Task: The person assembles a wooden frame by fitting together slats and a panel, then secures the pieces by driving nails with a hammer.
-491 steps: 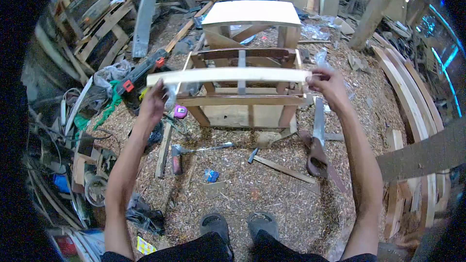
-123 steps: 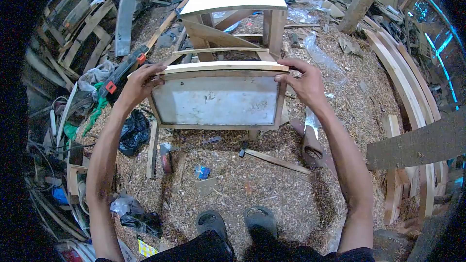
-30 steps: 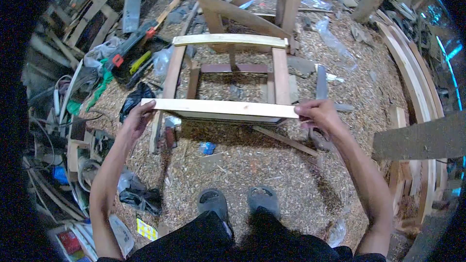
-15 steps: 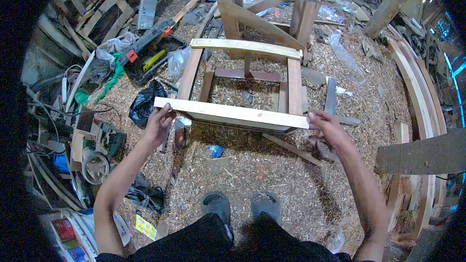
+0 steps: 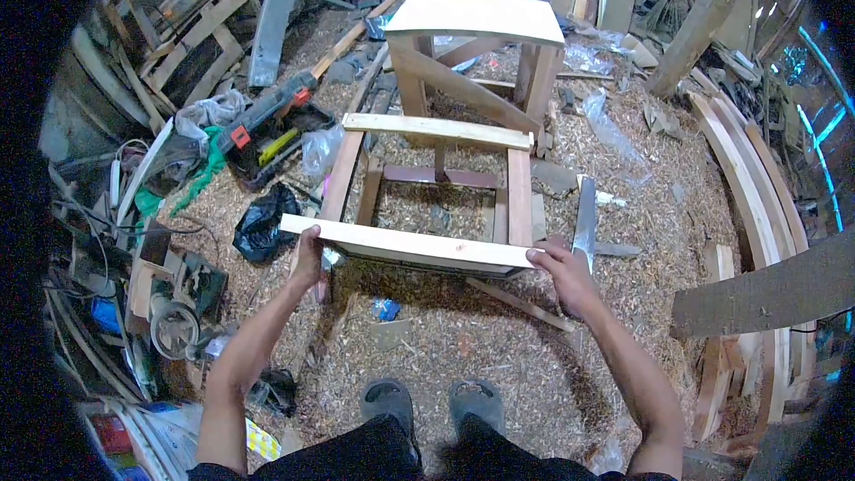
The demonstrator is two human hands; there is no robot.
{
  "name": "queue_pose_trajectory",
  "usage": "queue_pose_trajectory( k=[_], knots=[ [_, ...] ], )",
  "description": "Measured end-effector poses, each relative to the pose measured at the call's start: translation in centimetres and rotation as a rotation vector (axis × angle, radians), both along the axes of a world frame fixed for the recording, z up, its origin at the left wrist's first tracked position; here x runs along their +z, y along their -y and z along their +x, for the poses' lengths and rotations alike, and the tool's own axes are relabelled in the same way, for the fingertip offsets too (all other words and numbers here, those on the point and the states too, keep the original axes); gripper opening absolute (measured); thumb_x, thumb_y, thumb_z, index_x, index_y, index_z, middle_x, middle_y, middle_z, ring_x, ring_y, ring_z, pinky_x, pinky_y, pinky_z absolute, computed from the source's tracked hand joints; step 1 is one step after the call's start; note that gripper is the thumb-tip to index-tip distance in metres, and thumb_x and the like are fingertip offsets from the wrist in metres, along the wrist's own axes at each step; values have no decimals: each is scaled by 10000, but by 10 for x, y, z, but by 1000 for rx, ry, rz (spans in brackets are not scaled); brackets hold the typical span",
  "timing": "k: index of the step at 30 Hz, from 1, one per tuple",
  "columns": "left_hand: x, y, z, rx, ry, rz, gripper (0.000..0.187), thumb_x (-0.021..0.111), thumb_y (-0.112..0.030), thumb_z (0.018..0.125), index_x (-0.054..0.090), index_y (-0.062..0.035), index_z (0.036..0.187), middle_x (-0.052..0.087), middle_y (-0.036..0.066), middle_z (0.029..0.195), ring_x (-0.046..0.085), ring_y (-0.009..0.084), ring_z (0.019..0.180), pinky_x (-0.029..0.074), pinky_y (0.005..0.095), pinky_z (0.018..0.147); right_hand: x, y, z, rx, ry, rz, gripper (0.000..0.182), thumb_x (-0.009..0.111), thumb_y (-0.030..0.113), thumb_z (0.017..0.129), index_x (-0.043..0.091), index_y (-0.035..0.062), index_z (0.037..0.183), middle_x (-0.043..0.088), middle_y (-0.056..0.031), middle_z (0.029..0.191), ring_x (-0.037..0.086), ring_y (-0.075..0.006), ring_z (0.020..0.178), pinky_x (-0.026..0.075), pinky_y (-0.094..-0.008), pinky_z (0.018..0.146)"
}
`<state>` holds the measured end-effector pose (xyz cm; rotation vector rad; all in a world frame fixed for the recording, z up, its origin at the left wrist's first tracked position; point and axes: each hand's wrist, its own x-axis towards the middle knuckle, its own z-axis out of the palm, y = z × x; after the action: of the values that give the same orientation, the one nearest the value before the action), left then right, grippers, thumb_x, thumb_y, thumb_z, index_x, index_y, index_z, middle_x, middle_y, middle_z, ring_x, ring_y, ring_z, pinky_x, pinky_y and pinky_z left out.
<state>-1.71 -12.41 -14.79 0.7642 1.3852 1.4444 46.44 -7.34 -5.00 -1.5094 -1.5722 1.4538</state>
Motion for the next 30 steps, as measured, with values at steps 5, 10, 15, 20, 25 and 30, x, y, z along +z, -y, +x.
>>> queue_pose_trajectory(
  k=[5, 10, 15, 20, 25, 30],
  knots=[
    [-9, -7, 14, 139, -33, 126, 443, 487, -453, 864, 524, -23, 963, 513, 35, 870, 476, 147, 823, 386, 317, 752, -16, -2, 2, -74, -35, 10, 440, 629, 350, 845, 636, -4, 1108, 643, -99, 1031, 563, -186, 982, 387, -279, 908],
    [41, -6, 34, 258, -130, 117, 399, 548, -393, 834, 585, 4, 843, 556, 39, 800, 474, 143, 753, 399, 325, 678, 10, 2, -13, -154, -185, -48, 430, 648, 328, 828, 647, -50, 1031, 634, -77, 985, 539, -190, 952, 367, -289, 893],
    [106, -26, 33, 237, -170, 0, 494, 533, -396, 828, 601, 87, 904, 599, 99, 836, 521, 171, 783, 408, 332, 709, 47, -21, -20, -284, -220, -119, 451, 646, 369, 806, 596, -16, 1036, 555, -73, 906, 487, -176, 905, 325, -283, 832],
    [207, -54, 46, 84, 100, -73, 353, 508, -441, 834, 531, -111, 958, 520, 77, 979, 513, 191, 928, 418, 387, 860, 129, -58, -42, -405, -335, -144, 328, 648, 419, 778, 598, 114, 888, 516, -18, 768, 461, -166, 736, 372, -336, 765],
    [245, -93, 22, 26, 124, -260, 297, 556, -418, 754, 580, -132, 835, 596, 50, 836, 576, 215, 817, 468, 400, 780, 159, -103, -64, -391, -321, -298, 293, 626, 379, 766, 576, 107, 865, 563, -70, 811, 521, -212, 739, 421, -369, 713],
    [207, -144, 13, 93, 80, -181, 276, 540, -441, 798, 564, -171, 848, 593, 49, 866, 565, 214, 858, 458, 423, 803, 124, -161, -64, -350, -302, -322, 444, 574, 458, 778, 567, 76, 1004, 604, -136, 1045, 560, -254, 928, 421, -416, 868]
  ],
)
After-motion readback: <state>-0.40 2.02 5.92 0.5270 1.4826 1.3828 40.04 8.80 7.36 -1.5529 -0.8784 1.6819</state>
